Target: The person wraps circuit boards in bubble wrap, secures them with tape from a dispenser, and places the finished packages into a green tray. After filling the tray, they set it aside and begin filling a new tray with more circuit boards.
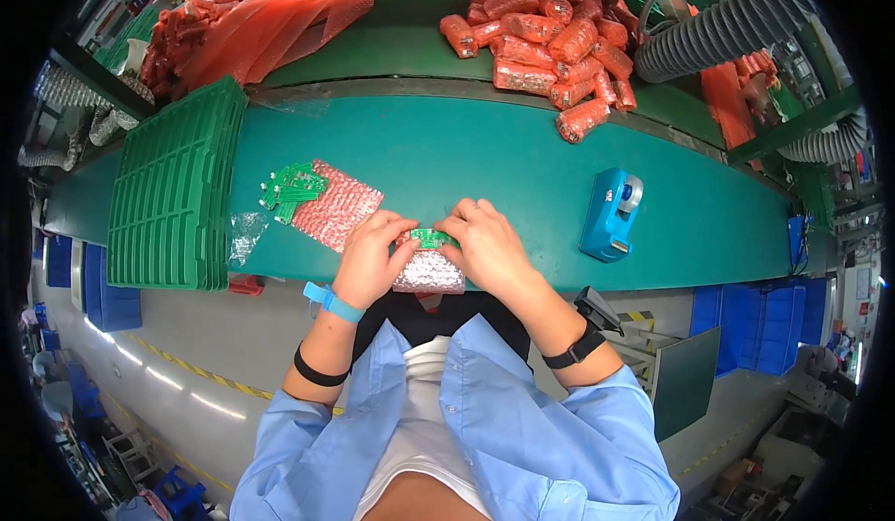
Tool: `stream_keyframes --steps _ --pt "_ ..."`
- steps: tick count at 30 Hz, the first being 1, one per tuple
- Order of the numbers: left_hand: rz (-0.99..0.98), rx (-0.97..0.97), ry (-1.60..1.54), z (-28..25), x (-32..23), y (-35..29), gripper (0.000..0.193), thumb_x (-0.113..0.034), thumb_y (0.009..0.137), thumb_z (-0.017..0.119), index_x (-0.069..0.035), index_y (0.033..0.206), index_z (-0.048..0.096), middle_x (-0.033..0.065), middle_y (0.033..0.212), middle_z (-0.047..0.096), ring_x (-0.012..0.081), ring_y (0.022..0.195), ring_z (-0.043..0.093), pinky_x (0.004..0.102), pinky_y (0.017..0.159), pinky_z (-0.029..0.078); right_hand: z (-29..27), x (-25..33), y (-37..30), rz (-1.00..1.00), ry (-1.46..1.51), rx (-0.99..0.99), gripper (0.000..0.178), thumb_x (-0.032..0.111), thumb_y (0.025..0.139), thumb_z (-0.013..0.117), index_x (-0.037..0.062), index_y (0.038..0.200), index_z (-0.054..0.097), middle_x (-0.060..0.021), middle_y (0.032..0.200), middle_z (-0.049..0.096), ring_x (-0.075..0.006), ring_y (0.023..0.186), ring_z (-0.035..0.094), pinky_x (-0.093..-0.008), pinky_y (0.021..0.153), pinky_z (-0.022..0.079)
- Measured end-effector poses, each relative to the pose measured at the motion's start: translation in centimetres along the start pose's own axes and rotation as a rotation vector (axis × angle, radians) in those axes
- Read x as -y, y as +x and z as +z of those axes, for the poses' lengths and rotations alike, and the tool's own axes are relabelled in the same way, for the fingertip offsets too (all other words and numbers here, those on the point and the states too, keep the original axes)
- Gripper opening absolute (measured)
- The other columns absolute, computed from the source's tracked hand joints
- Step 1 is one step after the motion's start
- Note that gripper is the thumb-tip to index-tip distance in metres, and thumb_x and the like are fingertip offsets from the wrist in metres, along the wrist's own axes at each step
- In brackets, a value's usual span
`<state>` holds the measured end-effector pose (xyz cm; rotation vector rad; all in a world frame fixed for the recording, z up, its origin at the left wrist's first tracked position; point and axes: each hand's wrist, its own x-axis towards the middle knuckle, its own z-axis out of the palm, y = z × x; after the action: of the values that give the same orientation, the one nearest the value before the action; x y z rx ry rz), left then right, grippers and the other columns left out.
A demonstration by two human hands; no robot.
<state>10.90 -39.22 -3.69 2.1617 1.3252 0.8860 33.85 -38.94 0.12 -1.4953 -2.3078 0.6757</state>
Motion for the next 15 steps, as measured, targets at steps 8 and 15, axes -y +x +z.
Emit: stream_keyframes --steps 8,15 --pt "-0.005 0.010 -0.173 -1.1 -2.2 -1.1 0.020 -0.006 0.089 0.081 -0.003 0.107 0.075 0.0120 0.107 0.068 0.0292 0.092 0.070 0.0400 0.077 0.058 -0.5 -0.9 -0.6 -0.073 0.286 0.041 0.029 0.011 0.081 0.086 0.0085 0.110 0.080 -0.0086 0.103 0.069 -0.0315 0.099 0.066 -0.0440 0.092 0.055" --pt "-0.020 -0.203 -0.007 -0.4 -3.1 -2.3 0.023 -0.009 0.088 0.082 -0.008 0.110 0.075 0.0100 0.116 0.067 0.0321 0.110 0.069 0.0469 0.094 0.055 1.2 -0.2 -1.9 -0.183 -0.068 -0.301 0.012 0.014 0.084 0.082 0.0127 0.095 0.076 -0.0038 0.097 0.065 -0.0267 0.095 0.063 -0.0427 0.082 0.050"
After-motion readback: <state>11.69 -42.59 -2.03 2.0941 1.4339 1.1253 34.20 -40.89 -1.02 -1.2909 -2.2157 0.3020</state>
